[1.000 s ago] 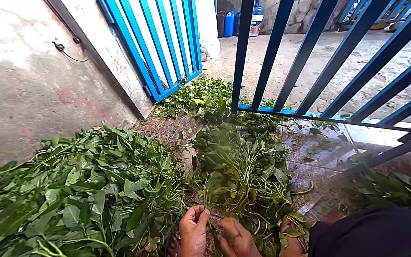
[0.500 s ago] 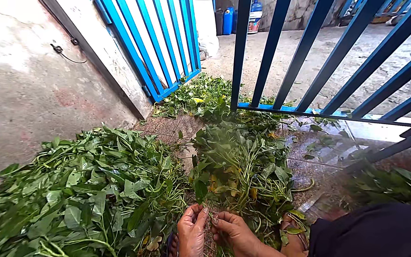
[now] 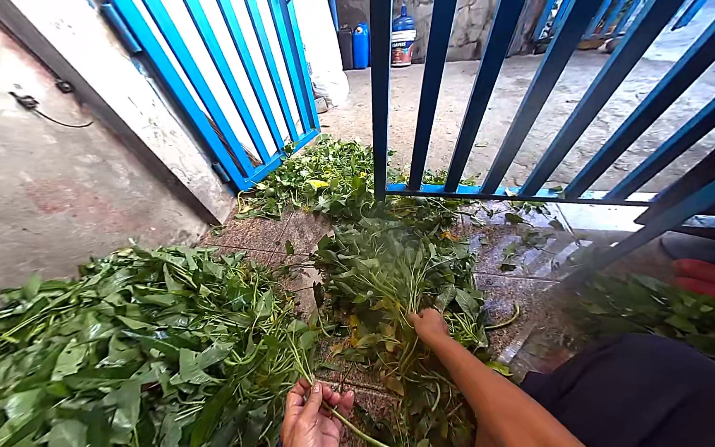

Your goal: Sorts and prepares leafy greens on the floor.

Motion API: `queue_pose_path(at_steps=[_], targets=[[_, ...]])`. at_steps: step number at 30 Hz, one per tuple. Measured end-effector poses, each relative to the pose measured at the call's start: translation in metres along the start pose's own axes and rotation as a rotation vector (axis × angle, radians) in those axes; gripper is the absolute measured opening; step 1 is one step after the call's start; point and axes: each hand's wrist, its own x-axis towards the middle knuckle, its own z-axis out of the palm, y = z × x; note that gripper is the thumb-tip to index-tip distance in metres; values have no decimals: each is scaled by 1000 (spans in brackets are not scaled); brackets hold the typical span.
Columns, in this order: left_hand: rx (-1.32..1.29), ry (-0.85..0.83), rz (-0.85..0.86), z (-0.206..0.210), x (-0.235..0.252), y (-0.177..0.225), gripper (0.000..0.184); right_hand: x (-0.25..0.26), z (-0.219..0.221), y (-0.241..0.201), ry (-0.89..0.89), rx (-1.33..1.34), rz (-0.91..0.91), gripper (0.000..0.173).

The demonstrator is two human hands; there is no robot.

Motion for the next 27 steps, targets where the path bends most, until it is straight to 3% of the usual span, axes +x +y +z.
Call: queue_pose_path(at_steps=[2, 7, 10, 11, 14, 15, 16, 18, 19, 21, 22, 27], targets=[[-46, -20, -35, 1, 1, 1, 20, -9, -7, 3, -15, 51, -3, 43], [-91, -21, -68, 4, 2, -2, 26, -72, -13, 18, 454, 211, -246, 37], [-80, -44, -80, 9, -1, -3, 25, -80, -43, 23, 157, -74, -147, 37], [-76, -53, -78, 10, -2, -3, 25, -87, -50, 21, 193, -155, -178, 40], [-70, -65, -59, 8, -2, -3, 26, -99, -43, 30, 827, -37, -604, 28], [-71, -63, -53, 8, -2, -3, 26, -98, -44, 32, 927, 12, -691, 26], [-69, -62, -48, 8, -3, -2, 26, -100, -46, 32, 895, 34, -682, 26], [-59, -61, -43, 8, -3, -2, 26, -108, -58, 32, 550, 74, -466, 33], [-54, -61, -41, 7, -3, -2, 26, -109, -59, 33, 535, 134, -462, 34], [-44, -60, -34, 5, -3, 0, 25, -113, -52, 28, 745, 317, -648, 29], [-41, -54, -34, 3, -4, -1, 24, -121, -49, 25, 766, 415, -713, 29], [-31, -86, -3, 6, -11, 1, 21, -157, -34, 8, 416, 795, -749, 26]])
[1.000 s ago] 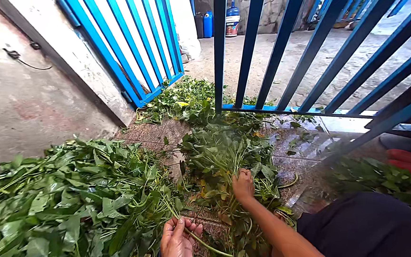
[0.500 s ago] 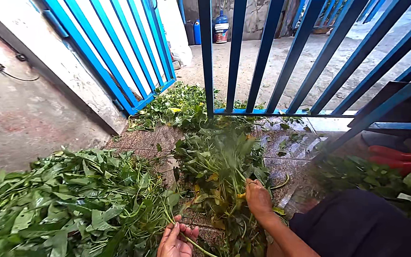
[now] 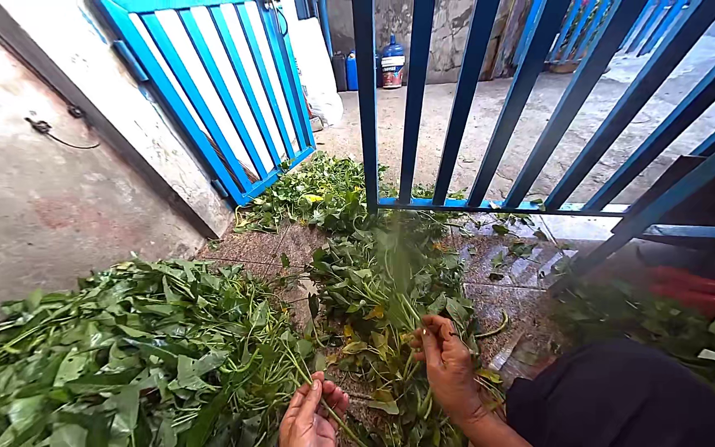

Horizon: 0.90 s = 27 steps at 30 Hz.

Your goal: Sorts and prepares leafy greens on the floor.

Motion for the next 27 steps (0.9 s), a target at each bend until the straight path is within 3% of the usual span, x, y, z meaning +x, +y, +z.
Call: queue_pose_path(at_steps=[9, 17, 27], targets=[[-68, -15, 93, -6, -5, 4, 20, -64, 37, 32, -155, -116, -522, 15], [-114, 38, 131, -20, 1, 7, 19, -99, 41, 23, -408, -170, -709, 11], [-219, -17, 162, -27, -9, 18, 21, -98, 44, 17, -448, -224, -840, 12]])
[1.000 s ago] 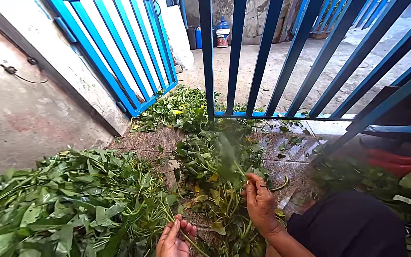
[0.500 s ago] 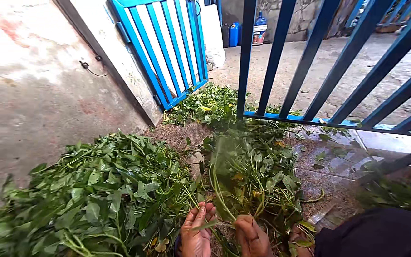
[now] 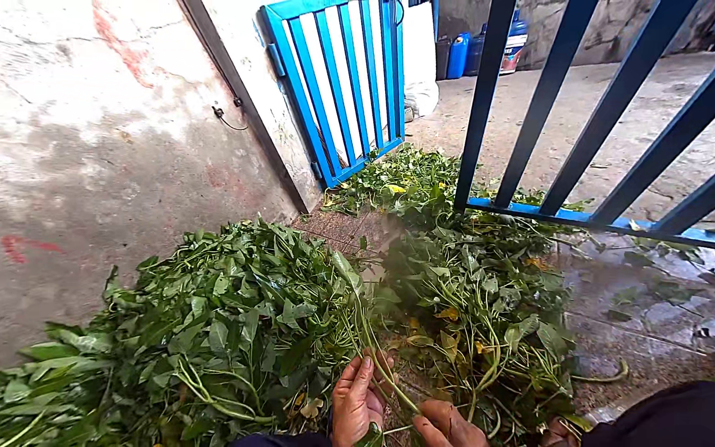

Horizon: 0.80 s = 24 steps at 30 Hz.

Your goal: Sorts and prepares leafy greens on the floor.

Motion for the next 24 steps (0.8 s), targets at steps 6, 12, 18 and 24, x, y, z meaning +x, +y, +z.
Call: queue_pose_path(at_steps=[6, 12, 18, 24], targets=[[-20, -81, 15, -4, -1, 0, 22, 2, -2, -1, -7, -12, -23, 11], [-37, -187, -24, -7, -2, 0, 22, 2, -2, -1, 13, 2, -33, 10], [-26, -291, -46, -8, -3, -1, 22, 2, -3, -2, 23, 2, -33, 8], [-16, -320, -50, -7, -4, 0, 25, 3, -5, -3, 10, 14, -15, 9]])
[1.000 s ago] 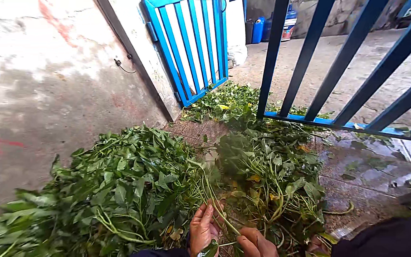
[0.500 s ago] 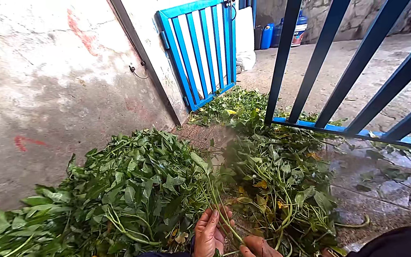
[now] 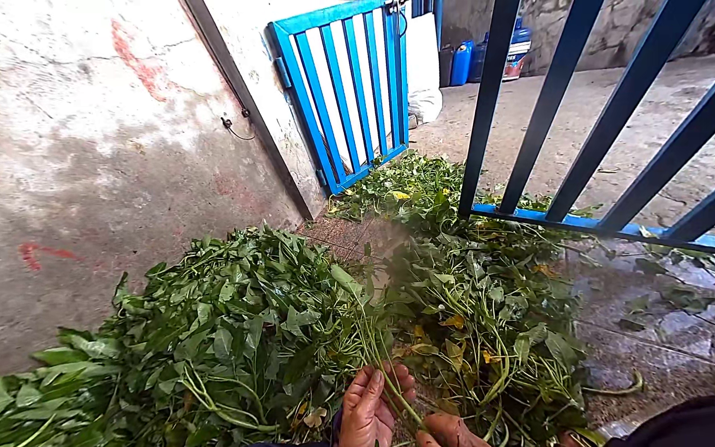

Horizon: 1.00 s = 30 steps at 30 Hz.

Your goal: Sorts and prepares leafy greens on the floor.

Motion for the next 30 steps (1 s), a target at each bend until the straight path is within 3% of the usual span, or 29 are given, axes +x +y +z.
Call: queue_pose_path(at_steps=[8, 12, 15, 17, 21, 30], targets=[[43, -47, 20, -3, 2, -4, 22, 0, 0, -1, -11, 81, 92, 13], [229, 35, 123, 4, 3, -6, 17, 21, -10, 1, -23, 135, 197, 38], [430, 36, 208, 4, 4, -14, 14, 55, -12, 8, 109, 54, 124, 23], [500, 14, 255, 5, 5, -18, 12, 80, -12, 16, 160, -85, 33, 24], [564, -33, 278, 6, 5, -20, 13, 112, -23, 27, 86, -406, -69, 30], [592, -102, 304, 9, 5, -25, 13, 114, -43, 38, 35, -536, -189, 13]])
